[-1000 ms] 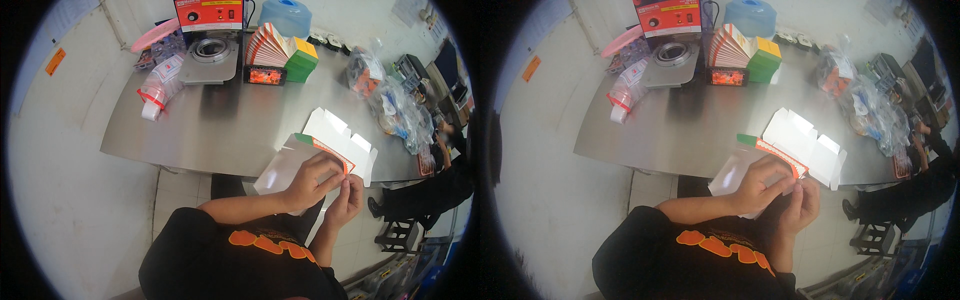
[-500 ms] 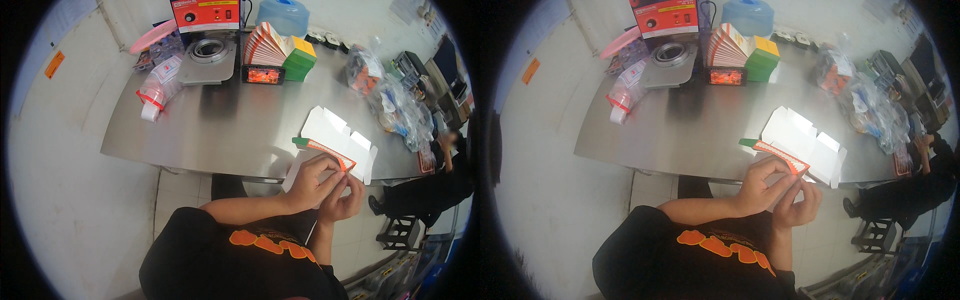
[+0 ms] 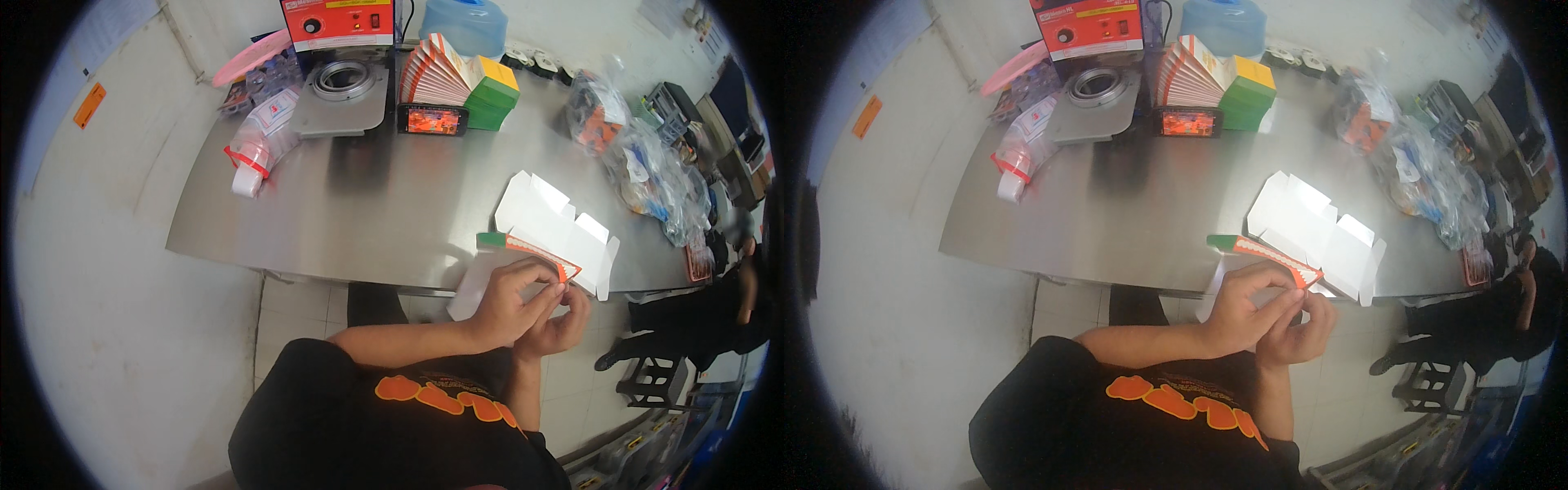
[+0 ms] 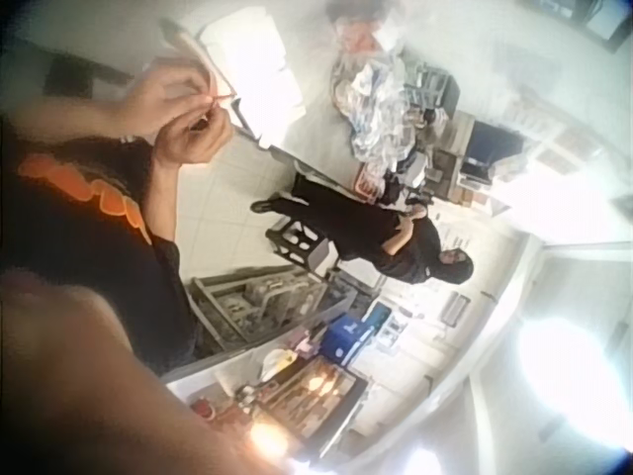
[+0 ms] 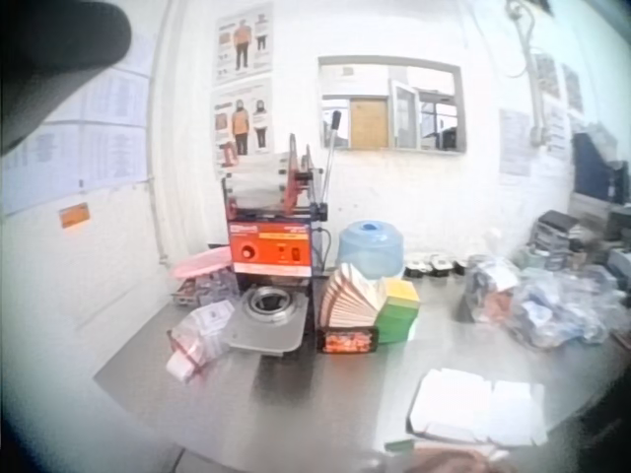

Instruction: The person folds flat cardboard pieces into small rectangular boxes by hand, aligning edges and tucking flaps to form the shape. They repeatedly pick up new flat pieces, fold them into boxes, and place the finished boxes into a stack on the table.

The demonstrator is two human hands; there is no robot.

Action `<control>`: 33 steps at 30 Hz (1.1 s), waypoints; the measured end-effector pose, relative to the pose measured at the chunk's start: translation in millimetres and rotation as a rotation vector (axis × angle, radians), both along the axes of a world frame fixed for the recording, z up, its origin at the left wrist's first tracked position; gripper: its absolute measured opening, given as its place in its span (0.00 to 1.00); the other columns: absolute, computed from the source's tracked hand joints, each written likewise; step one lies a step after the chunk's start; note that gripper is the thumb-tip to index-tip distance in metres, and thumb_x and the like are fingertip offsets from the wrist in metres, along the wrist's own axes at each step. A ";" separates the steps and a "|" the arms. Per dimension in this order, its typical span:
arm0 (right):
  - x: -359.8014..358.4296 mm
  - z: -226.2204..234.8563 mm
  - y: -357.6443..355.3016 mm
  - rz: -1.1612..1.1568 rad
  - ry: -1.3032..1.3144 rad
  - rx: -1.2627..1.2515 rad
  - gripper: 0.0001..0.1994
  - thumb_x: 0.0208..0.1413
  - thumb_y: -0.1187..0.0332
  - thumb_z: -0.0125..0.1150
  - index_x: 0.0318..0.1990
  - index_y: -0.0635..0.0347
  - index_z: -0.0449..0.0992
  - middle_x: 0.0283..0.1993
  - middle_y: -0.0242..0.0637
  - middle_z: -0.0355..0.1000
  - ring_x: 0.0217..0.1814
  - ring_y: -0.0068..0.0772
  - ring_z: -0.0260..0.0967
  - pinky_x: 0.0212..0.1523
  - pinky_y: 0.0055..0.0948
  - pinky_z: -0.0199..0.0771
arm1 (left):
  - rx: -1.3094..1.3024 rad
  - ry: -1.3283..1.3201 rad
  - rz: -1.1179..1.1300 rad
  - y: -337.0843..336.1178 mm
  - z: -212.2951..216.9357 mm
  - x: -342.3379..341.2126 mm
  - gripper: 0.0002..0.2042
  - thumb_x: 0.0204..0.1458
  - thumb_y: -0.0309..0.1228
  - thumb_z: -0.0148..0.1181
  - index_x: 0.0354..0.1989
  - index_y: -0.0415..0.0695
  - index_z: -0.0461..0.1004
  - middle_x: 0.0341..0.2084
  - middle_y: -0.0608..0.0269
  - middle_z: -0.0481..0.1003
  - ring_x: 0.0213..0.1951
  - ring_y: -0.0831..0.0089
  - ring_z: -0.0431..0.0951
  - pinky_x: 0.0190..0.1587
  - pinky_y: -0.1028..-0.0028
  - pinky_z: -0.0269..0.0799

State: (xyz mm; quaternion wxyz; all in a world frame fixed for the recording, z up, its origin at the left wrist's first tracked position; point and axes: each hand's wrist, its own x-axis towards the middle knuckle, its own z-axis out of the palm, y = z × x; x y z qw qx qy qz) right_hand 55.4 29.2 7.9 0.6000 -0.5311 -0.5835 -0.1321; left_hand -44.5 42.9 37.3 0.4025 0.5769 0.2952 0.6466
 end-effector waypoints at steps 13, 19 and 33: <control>17.4 -16.1 -6.7 0.106 -0.301 -0.016 0.27 0.62 0.63 0.62 0.65 0.66 0.66 0.56 0.49 0.68 0.56 0.46 0.69 0.53 0.41 0.69 | 0.033 -0.032 -0.044 -1.2 11.2 -10.2 0.03 0.59 0.23 0.60 0.39 0.36 0.74 0.35 0.59 0.78 0.37 0.74 0.79 0.42 0.75 0.74; 24.4 14.9 8.6 0.819 0.483 -0.416 0.48 0.59 0.53 0.63 0.75 0.70 0.41 0.74 0.56 0.54 0.77 0.52 0.51 0.74 0.48 0.46 | -0.437 -0.439 -0.359 -0.6 30.9 -24.3 0.09 0.67 0.27 0.44 0.52 0.41 0.66 0.37 0.67 0.71 0.40 0.84 0.72 0.43 0.79 0.68; 49.4 39.0 -10.9 0.933 0.389 -0.712 0.12 0.63 0.77 0.57 0.52 0.73 0.73 0.48 0.39 0.76 0.46 0.26 0.73 0.48 0.28 0.74 | 0.575 0.595 0.179 24.8 52.0 -71.2 0.19 0.54 0.29 0.63 0.56 0.44 0.76 0.42 0.54 0.74 0.39 0.57 0.76 0.47 0.66 0.70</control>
